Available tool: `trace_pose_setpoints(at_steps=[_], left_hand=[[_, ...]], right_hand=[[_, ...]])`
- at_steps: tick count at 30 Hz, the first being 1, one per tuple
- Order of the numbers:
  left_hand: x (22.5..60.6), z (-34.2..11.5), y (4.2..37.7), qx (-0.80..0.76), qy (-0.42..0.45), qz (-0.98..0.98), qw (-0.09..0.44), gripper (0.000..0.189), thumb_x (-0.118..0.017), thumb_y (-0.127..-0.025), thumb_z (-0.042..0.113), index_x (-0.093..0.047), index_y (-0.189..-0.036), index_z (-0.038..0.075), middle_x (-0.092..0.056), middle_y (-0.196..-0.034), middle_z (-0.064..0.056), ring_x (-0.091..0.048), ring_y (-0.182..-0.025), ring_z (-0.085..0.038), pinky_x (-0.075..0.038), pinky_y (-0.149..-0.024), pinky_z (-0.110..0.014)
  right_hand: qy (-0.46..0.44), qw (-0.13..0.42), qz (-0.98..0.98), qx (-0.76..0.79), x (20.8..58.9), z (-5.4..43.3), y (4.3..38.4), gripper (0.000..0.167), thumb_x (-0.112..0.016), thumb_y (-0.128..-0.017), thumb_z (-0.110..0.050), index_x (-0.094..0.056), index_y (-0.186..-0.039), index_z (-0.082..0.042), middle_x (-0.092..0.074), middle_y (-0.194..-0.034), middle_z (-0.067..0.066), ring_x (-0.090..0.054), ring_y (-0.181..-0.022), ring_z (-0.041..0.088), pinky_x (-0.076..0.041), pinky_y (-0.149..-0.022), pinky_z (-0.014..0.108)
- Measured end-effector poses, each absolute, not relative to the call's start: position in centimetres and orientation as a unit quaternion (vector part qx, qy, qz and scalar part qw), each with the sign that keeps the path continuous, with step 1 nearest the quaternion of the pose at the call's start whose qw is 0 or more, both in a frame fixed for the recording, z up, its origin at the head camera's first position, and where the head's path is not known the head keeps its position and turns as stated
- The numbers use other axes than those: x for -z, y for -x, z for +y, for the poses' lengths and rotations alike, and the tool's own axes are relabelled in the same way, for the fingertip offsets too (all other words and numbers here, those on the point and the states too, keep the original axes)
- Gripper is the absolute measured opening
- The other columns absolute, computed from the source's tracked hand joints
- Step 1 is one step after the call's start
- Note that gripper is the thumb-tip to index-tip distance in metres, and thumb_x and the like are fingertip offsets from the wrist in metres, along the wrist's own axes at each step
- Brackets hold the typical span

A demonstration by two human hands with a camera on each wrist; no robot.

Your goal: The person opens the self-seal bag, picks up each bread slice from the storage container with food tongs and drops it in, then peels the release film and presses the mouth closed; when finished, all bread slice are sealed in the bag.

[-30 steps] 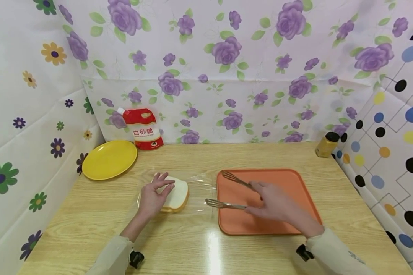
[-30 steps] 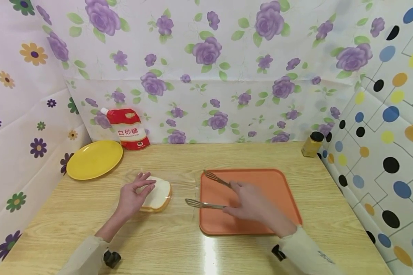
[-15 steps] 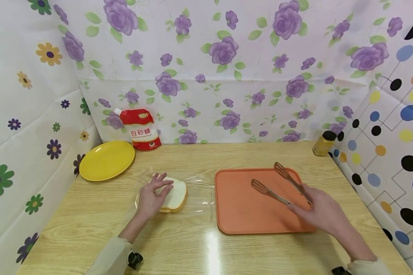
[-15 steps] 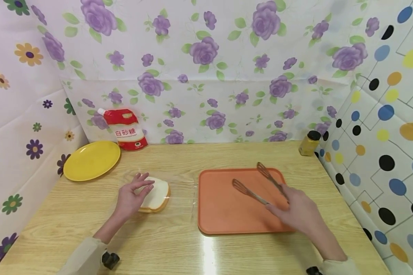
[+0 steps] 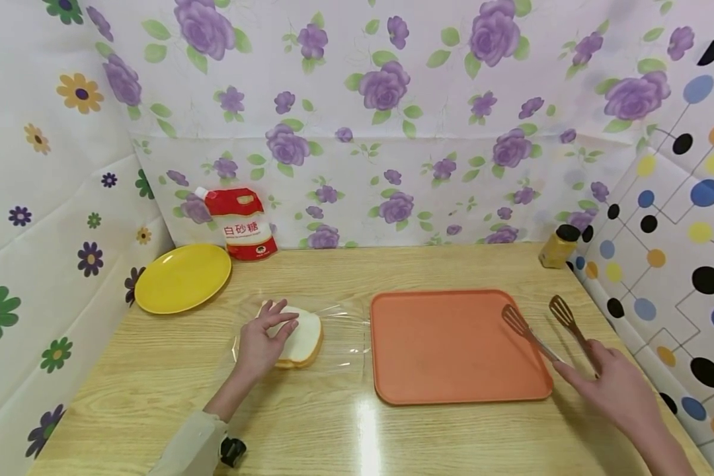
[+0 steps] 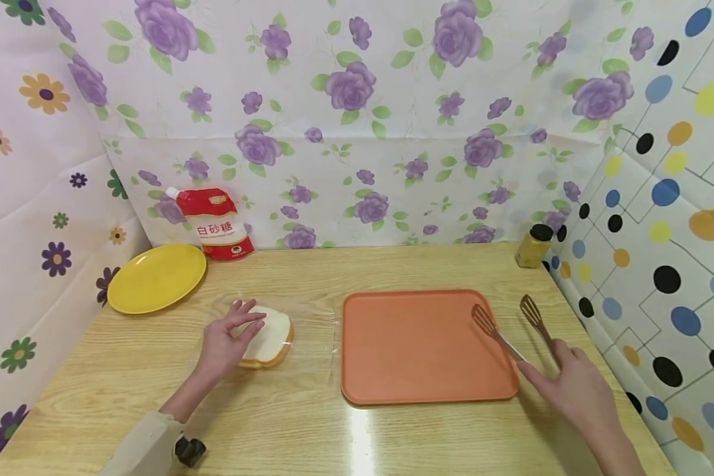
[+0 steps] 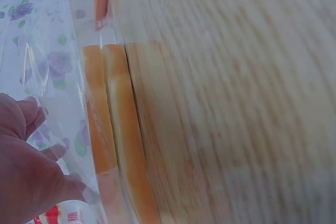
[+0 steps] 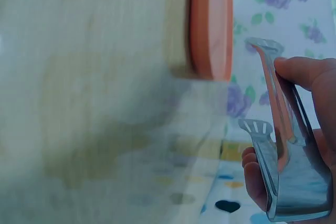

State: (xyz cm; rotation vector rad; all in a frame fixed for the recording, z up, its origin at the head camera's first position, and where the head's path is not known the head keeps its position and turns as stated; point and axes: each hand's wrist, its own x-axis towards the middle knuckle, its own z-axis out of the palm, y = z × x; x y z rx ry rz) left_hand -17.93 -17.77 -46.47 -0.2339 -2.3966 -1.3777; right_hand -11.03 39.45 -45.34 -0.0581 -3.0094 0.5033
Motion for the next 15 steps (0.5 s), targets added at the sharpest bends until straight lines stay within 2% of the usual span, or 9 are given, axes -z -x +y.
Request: trace_pose_setpoints(at_steps=[4,10,15], left_hand=[[46.6,-17.8,17.9,0.486,0.081,-0.851,0.183,0.013,-0.077,-0.085,-0.004,-0.078,-0.097,-0.001,-0.062,-0.127,-0.026,-0.042,-0.133,-0.050,-0.028,-0.111,-0.060],[46.7,-17.8,17.9,0.483,0.079,-0.853,0.181,0.013,-0.077,-0.085,-0.004,-0.078,-0.097,-0.001,-0.062,-0.127,-0.025,-0.042,-0.134,-0.049,-0.028,-0.111,-0.060],[46.6,-17.8,18.0,0.481,0.077,-0.855,0.178,0.013,-0.077,-0.085,-0.003,-0.078,-0.098,0.000,-0.062,-0.128,-0.025,-0.041,-0.134,-0.049,-0.028,-0.112,-0.060]], right_hand=[[0.044,0.049,-0.985,-0.162,45.8,40.4,10.8,0.091,-0.061,-0.092,-0.060,-0.044,-0.132,0.020,-0.051,-0.113,0.045,-0.055,-0.093,0.059,-0.048,-0.064,0.064],[0.099,0.052,-0.981,-0.156,46.3,41.5,10.8,0.091,-0.060,-0.091,-0.063,-0.042,-0.127,0.019,-0.048,-0.108,0.044,-0.052,-0.091,0.062,-0.046,-0.060,0.064],[0.123,0.038,-0.979,-0.159,46.7,42.0,11.0,0.095,-0.058,-0.091,-0.065,-0.042,-0.127,0.021,-0.046,-0.108,0.044,-0.050,-0.092,0.062,-0.045,-0.062,0.065]])
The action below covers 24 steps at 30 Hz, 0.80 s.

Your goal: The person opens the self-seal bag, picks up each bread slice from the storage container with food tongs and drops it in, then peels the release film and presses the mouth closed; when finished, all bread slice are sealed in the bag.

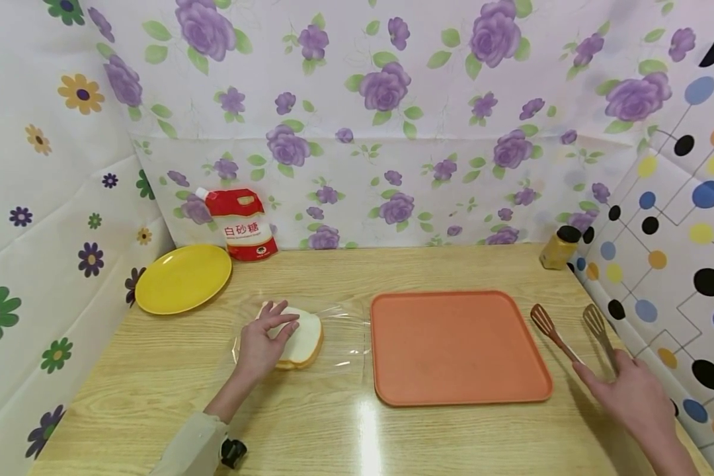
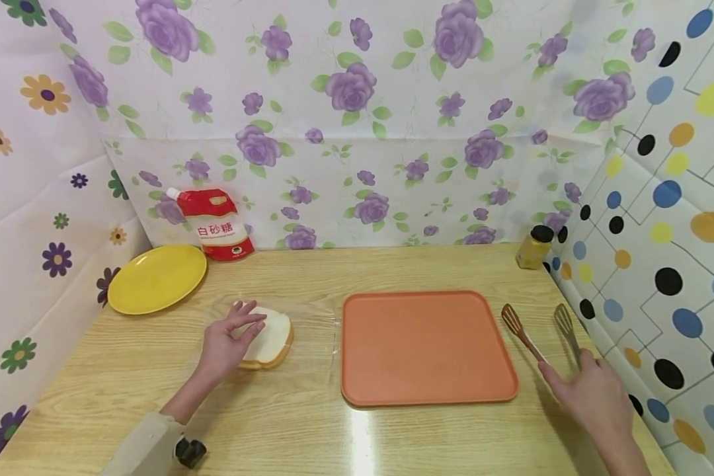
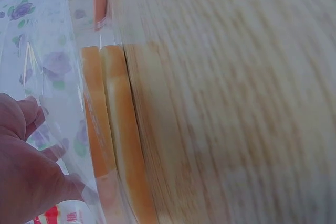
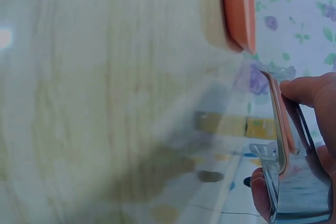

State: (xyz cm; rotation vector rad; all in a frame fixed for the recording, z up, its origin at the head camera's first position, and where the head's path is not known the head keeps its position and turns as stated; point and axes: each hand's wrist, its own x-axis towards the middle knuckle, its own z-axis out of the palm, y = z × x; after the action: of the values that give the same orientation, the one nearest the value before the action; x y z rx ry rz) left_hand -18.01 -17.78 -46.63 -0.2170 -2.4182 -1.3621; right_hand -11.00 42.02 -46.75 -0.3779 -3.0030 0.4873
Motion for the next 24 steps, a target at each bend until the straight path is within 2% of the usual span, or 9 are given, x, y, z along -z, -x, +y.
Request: trace_pose_setpoints(at_steps=[9,17,24], left_hand=[[46.5,-17.8,18.0,0.487,0.078,-0.852,0.175,0.012,-0.076,-0.086,-0.004,-0.078,-0.098,-0.001,-0.061,-0.128,-0.026,-0.040,-0.135,-0.049,-0.027,-0.112,-0.060],[46.5,-17.8,18.1,0.482,0.083,-0.853,0.180,0.013,-0.077,-0.085,-0.003,-0.078,-0.097,-0.001,-0.061,-0.128,-0.026,-0.041,-0.134,-0.050,-0.028,-0.111,-0.060],[46.5,-17.8,18.0,0.485,0.079,-0.853,0.174,0.012,-0.076,-0.086,-0.003,-0.078,-0.098,-0.001,-0.061,-0.129,-0.026,-0.041,-0.134,-0.049,-0.027,-0.112,-0.059]], right_hand=[[0.144,0.020,-0.975,-0.167,47.7,42.3,11.3,0.099,-0.056,-0.091,-0.068,-0.040,-0.128,0.023,-0.039,-0.110,0.048,-0.048,-0.093,0.062,-0.044,-0.063,0.065],[0.146,0.018,-0.976,-0.163,48.1,42.2,11.4,0.101,-0.058,-0.089,-0.069,-0.039,-0.128,0.023,-0.040,-0.109,0.049,-0.050,-0.090,0.060,-0.046,-0.057,0.062],[0.135,0.018,-0.980,-0.147,48.3,42.1,11.6,0.103,-0.061,-0.087,-0.069,-0.042,-0.120,0.026,-0.048,-0.095,0.045,-0.055,-0.080,0.057,-0.047,-0.056,0.058]])
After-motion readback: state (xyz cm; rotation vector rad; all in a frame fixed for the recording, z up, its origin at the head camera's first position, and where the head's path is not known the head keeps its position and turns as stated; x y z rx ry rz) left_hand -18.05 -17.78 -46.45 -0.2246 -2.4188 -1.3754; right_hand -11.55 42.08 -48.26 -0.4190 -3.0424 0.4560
